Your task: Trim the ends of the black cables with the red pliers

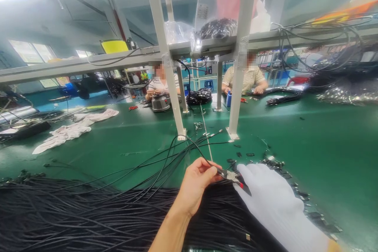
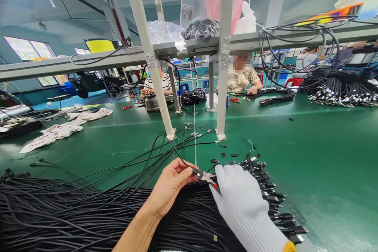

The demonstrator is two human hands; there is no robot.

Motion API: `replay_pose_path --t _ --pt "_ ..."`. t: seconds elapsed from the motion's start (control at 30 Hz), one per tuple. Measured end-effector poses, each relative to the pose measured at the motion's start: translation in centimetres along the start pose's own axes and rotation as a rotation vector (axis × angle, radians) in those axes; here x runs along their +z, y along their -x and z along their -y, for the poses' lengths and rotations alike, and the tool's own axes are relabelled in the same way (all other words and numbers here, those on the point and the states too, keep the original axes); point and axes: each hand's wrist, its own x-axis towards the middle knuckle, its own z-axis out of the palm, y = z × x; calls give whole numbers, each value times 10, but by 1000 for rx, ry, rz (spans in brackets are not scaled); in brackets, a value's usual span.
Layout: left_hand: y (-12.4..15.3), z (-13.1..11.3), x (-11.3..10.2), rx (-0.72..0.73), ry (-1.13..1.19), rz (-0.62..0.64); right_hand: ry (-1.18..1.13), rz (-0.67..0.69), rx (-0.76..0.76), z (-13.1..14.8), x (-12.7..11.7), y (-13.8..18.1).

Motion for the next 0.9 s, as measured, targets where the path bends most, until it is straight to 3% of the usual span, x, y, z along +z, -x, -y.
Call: replay_pose_path --t 0.27,0.9 --pt "-1 2 -2 56 -6 17 6 -151 16 5 1 -1" --pt "-1 8 2 176 -86 -37 25 -204 11 7 -4 -5"
